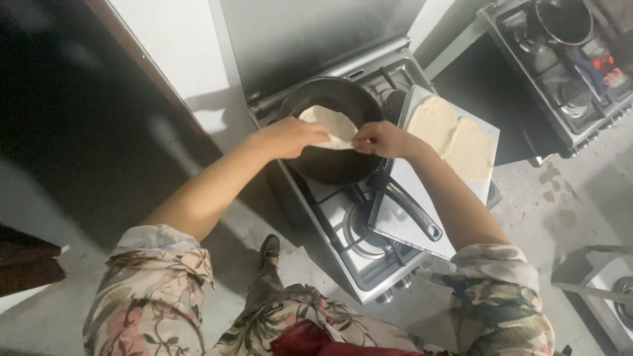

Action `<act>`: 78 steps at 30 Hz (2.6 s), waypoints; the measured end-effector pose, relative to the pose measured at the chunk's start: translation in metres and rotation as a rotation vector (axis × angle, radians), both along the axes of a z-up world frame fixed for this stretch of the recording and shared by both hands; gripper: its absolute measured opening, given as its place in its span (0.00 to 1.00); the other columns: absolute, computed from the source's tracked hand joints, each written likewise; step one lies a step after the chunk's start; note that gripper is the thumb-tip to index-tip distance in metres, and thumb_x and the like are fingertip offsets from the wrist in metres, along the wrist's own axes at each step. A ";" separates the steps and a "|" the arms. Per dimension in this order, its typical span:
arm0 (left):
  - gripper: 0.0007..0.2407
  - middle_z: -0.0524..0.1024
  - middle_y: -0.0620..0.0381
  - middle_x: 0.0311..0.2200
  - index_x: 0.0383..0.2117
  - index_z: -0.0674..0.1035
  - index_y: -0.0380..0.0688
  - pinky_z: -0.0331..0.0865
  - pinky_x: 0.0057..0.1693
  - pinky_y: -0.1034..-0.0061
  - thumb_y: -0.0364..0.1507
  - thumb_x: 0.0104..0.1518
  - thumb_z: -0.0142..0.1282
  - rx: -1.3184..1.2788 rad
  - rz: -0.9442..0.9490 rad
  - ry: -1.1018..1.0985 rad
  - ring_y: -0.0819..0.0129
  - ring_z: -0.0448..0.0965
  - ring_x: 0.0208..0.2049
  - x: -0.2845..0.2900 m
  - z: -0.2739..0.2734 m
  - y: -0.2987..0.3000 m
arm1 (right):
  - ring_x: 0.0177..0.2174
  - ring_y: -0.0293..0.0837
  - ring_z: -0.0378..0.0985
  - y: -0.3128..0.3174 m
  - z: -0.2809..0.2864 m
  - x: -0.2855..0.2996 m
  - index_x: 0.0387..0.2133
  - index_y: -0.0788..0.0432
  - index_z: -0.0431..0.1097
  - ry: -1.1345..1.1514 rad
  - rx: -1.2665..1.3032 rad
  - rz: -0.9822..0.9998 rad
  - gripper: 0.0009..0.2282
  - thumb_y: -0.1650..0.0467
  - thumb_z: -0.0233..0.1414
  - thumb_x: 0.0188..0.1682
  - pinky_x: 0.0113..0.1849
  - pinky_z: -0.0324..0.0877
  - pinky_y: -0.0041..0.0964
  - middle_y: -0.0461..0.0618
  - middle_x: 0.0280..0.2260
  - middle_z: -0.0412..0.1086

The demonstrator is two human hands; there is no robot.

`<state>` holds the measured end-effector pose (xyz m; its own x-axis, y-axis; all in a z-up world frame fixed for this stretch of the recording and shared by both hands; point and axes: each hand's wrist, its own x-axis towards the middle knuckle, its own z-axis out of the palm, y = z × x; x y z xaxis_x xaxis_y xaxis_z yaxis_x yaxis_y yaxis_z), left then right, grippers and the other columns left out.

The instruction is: Cook flatbread on a stove and prepare new dough pieces for cooking.

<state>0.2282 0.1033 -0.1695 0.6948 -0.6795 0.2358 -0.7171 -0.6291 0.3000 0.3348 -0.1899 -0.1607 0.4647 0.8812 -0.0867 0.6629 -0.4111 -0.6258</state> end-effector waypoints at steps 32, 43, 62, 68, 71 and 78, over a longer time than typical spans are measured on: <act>0.07 0.80 0.40 0.38 0.32 0.83 0.32 0.76 0.48 0.61 0.18 0.48 0.56 0.192 0.539 -0.023 0.47 0.80 0.44 0.056 -0.076 -0.043 | 0.37 0.59 0.80 0.040 -0.089 0.011 0.36 0.61 0.78 -0.301 0.090 -0.429 0.10 0.78 0.51 0.44 0.41 0.74 0.47 0.60 0.34 0.76; 0.12 0.73 0.44 0.49 0.41 0.81 0.33 0.73 0.51 0.60 0.21 0.50 0.56 0.168 0.589 0.002 0.47 0.75 0.50 0.065 -0.084 -0.056 | 0.44 0.64 0.76 0.050 -0.100 0.006 0.45 0.64 0.69 -0.233 0.113 -0.514 0.16 0.82 0.47 0.42 0.45 0.70 0.50 0.66 0.42 0.73; 0.10 0.74 0.47 0.45 0.43 0.81 0.38 0.68 0.54 0.56 0.22 0.56 0.53 -0.132 0.353 -0.348 0.48 0.72 0.50 -0.020 0.075 -0.053 | 0.34 0.43 0.77 -0.131 0.150 -0.182 0.39 0.63 0.73 -0.664 0.391 -0.940 0.07 0.80 0.61 0.50 0.38 0.71 0.36 0.53 0.40 0.72; 0.15 0.77 0.52 0.48 0.51 0.82 0.44 0.68 0.58 0.62 0.19 0.57 0.58 -0.192 0.113 -0.354 0.55 0.76 0.50 -0.088 0.106 -0.088 | 0.35 0.43 0.78 -0.261 0.066 -0.288 0.40 0.63 0.73 -0.514 0.351 -1.449 0.07 0.79 0.57 0.49 0.40 0.74 0.36 0.54 0.38 0.73; 0.09 0.78 0.49 0.45 0.47 0.83 0.39 0.71 0.56 0.68 0.20 0.63 0.56 -0.201 0.020 -0.302 0.59 0.78 0.45 -0.085 0.066 -0.062 | 0.34 0.46 0.78 -0.326 0.008 -0.380 0.40 0.62 0.74 -0.374 0.274 -1.814 0.07 0.77 0.56 0.49 0.39 0.73 0.39 0.53 0.36 0.74; 0.08 0.75 0.48 0.42 0.46 0.78 0.34 0.72 0.58 0.71 0.24 0.69 0.48 -0.439 -0.119 -0.319 0.58 0.76 0.46 -0.075 -0.065 -0.113 | 0.42 0.66 0.73 -0.524 -0.146 -0.627 0.39 0.59 0.77 -0.439 -0.192 -2.244 0.09 0.74 0.57 0.45 0.46 0.69 0.54 0.66 0.40 0.70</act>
<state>0.1531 -0.0093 -0.2344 0.4666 -0.5399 0.7006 -0.8740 -0.4029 0.2715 -0.2923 -0.7135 -0.3066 0.3675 -0.8905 0.2683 -0.7388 -0.4547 -0.4973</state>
